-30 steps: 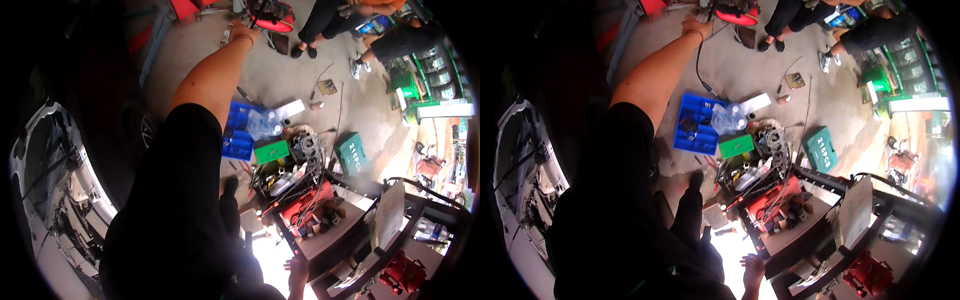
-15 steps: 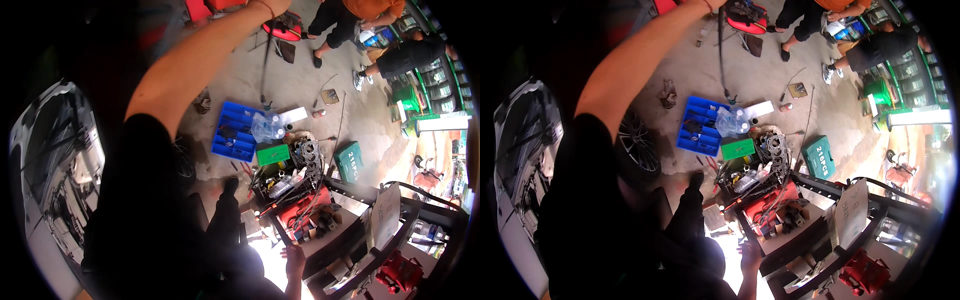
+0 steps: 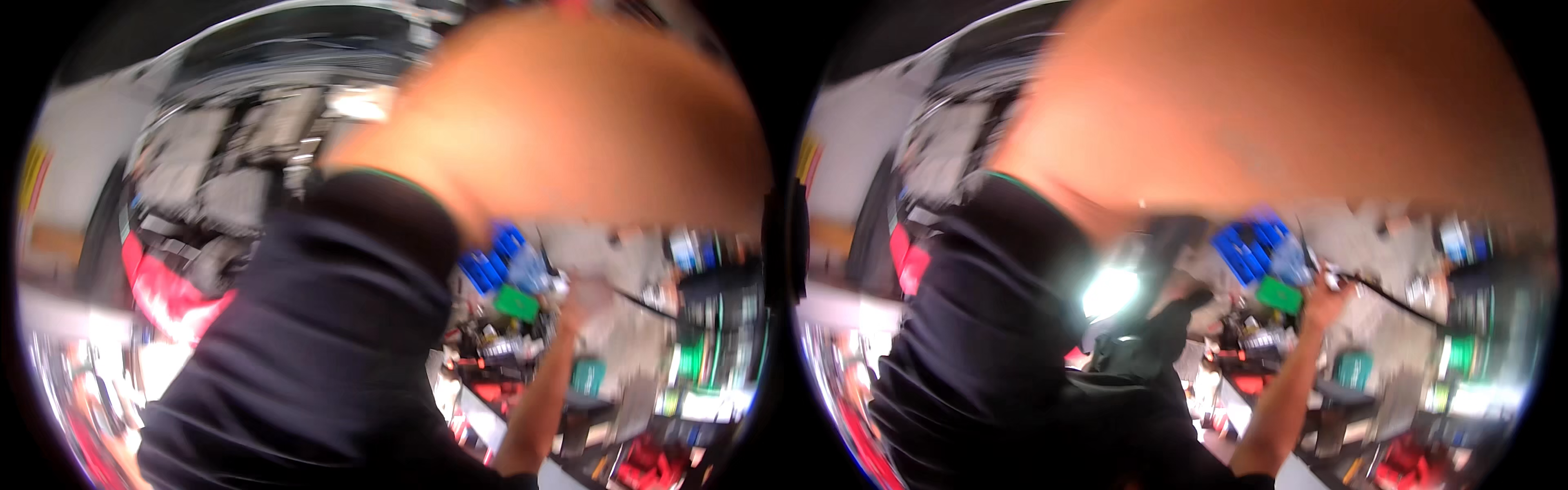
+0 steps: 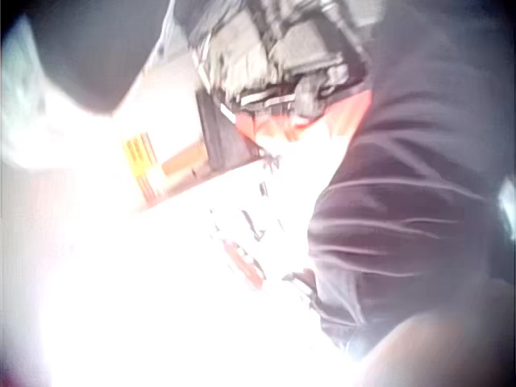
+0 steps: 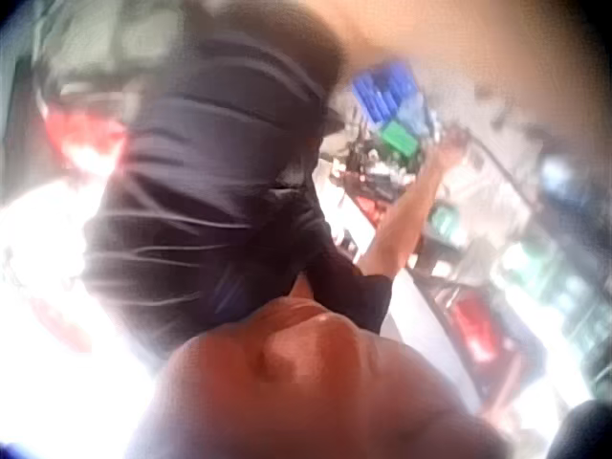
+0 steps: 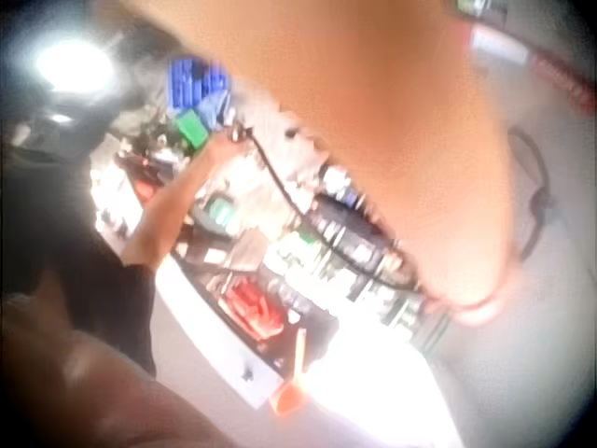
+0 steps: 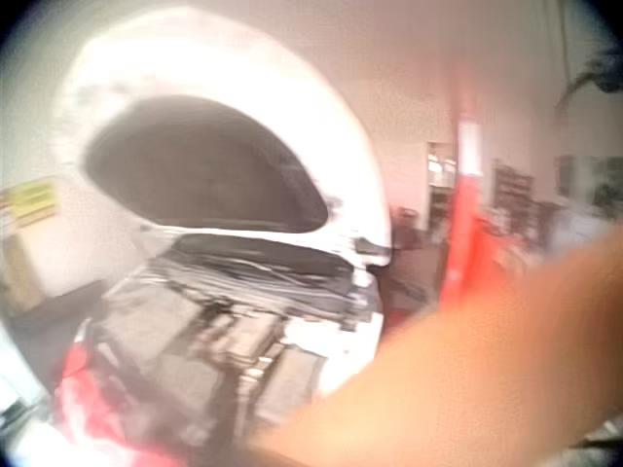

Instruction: The person works on a car engine with the hood open, using a flashlight to illuminate the engine bay. They remove a red protective cover from the front of the car, then use a power tool to work on the engine components before placing the cover back on.

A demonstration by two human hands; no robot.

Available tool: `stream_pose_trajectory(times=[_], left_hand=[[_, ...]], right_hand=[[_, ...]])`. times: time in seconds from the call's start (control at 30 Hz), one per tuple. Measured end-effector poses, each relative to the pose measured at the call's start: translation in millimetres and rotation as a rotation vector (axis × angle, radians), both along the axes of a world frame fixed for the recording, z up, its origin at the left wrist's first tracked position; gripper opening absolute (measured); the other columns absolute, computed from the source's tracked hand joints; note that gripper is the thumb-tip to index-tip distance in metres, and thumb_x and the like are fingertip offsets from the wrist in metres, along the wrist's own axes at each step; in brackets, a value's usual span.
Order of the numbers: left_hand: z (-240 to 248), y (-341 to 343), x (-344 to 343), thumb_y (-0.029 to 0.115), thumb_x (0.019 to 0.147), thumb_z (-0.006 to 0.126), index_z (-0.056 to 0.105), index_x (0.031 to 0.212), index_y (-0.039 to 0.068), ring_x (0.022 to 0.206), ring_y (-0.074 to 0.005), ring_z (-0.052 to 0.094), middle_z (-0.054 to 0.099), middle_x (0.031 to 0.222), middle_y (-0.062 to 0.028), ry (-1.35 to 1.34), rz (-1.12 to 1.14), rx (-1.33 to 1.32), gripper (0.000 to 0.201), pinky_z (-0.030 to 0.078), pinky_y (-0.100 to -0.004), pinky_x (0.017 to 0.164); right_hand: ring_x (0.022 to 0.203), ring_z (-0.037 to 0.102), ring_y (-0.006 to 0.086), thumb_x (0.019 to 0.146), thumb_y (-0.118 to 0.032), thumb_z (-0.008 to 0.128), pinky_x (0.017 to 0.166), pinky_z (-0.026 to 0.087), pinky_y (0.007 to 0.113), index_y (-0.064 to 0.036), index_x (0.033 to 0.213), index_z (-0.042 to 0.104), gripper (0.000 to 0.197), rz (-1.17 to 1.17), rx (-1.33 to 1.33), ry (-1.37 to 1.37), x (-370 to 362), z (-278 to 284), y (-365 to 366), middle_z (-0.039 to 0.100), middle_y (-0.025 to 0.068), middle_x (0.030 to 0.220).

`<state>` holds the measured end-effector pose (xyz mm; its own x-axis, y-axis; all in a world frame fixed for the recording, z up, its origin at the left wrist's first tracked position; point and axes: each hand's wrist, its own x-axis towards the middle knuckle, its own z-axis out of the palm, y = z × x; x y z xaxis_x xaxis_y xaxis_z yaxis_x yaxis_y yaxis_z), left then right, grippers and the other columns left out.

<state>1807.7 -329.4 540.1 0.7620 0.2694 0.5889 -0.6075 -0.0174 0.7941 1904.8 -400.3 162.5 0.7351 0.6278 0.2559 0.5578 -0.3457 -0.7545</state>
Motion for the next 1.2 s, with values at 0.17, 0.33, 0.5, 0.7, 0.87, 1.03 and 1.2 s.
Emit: stream_pose_trajectory(times=[0.17,0.33,0.5,0.7,0.87,1.03,1.2], left_hand=[[-21,-65,-114,0.037,0.086,0.068,0.045,0.126,0.001,0.089,-0.0315,0.056,0.055,0.101,-0.0187,0.039,0.198,0.211,0.058,0.043,-0.041,0.072],[-160,-107,-252,0.041,0.083,0.073,0.041,0.138,0.0,0.106,-0.0369,0.058,0.057,0.116,-0.0235,0.215,0.443,0.151,0.076,0.048,-0.0436,0.086],[-310,-228,-420,0.042,0.078,0.078,0.038,0.143,-0.001,0.113,-0.0394,0.058,0.056,0.126,-0.0246,0.594,0.542,-0.002,0.088,0.049,-0.0458,0.092],[-401,-319,-587,0.019,0.08,0.072,0.062,0.102,0.003,0.091,-0.0307,0.067,0.067,0.096,-0.0164,0.788,0.337,-0.241,0.029,0.052,-0.0417,0.076],[-373,-329,-785,0.024,0.086,0.07,0.06,0.111,0.005,0.086,-0.0337,0.065,0.064,0.095,-0.0154,0.708,0.788,-0.104,0.032,0.053,-0.0419,0.076],[-337,-297,-946,0.018,0.082,0.069,0.062,0.103,0.004,0.081,-0.032,0.065,0.063,0.089,-0.0122,0.773,1.112,0.294,0.026,0.054,-0.0409,0.07],[-296,-235,-1045,0.018,0.082,0.064,0.061,0.091,0.006,0.069,-0.0265,0.065,0.063,0.079,-0.0089,0.954,1.095,0.575,0.016,0.052,-0.0389,0.058]], right_hand=[[0.066,0.063,0.0189,0.1,-0.037,0.053,0.051,0.047,0.03,0.0046,0.106,0.065,0.044,0.098,0.099,-0.033,-67,57,-74,0.067,0.0127,0.082],[0.052,0.051,0.0117,0.102,-0.037,0.05,0.042,0.038,0.027,0.0001,0.093,0.064,0.041,0.166,-0.007,0.209,-198,117,-160,0.059,0.0043,0.07],[0.071,0.066,0.0319,0.089,-0.052,0.063,0.065,0.051,0.048,-0.0063,0.085,0.066,0.046,0.38,-0.037,0.102,-320,190,-195,0.069,0.0164,0.083],[0.071,0.061,0.0259,0.097,-0.034,0.056,0.065,0.051,0.04,-0.0063,0.092,0.064,0.029,0.528,0.113,0.026,-441,215,-186,0.063,0.0083,0.078],[0.088,0.062,0.0262,0.093,-0.037,0.06,0.079,0.051,0.037,-0.0071,0.103,0.065,0.032,0.302,0.374,0.841,-561,258,-161,0.065,0.0104,0.092],[0.055,0.05,0.008,0.101,-0.047,0.05,0.043,0.037,0.026,-0.0036,0.095,0.064,0.046,0.225,0.205,0.805,-565,216,-167,0.06,0.001,0.074],[0.064,0.057,0.0131,0.101,-0.046,0.052,0.052,0.046,0.031,-0.0039,0.106,0.064,0.045,-0.023,-0.786,-0.147,-679,226,-140,0.063,0.004,0.086]])
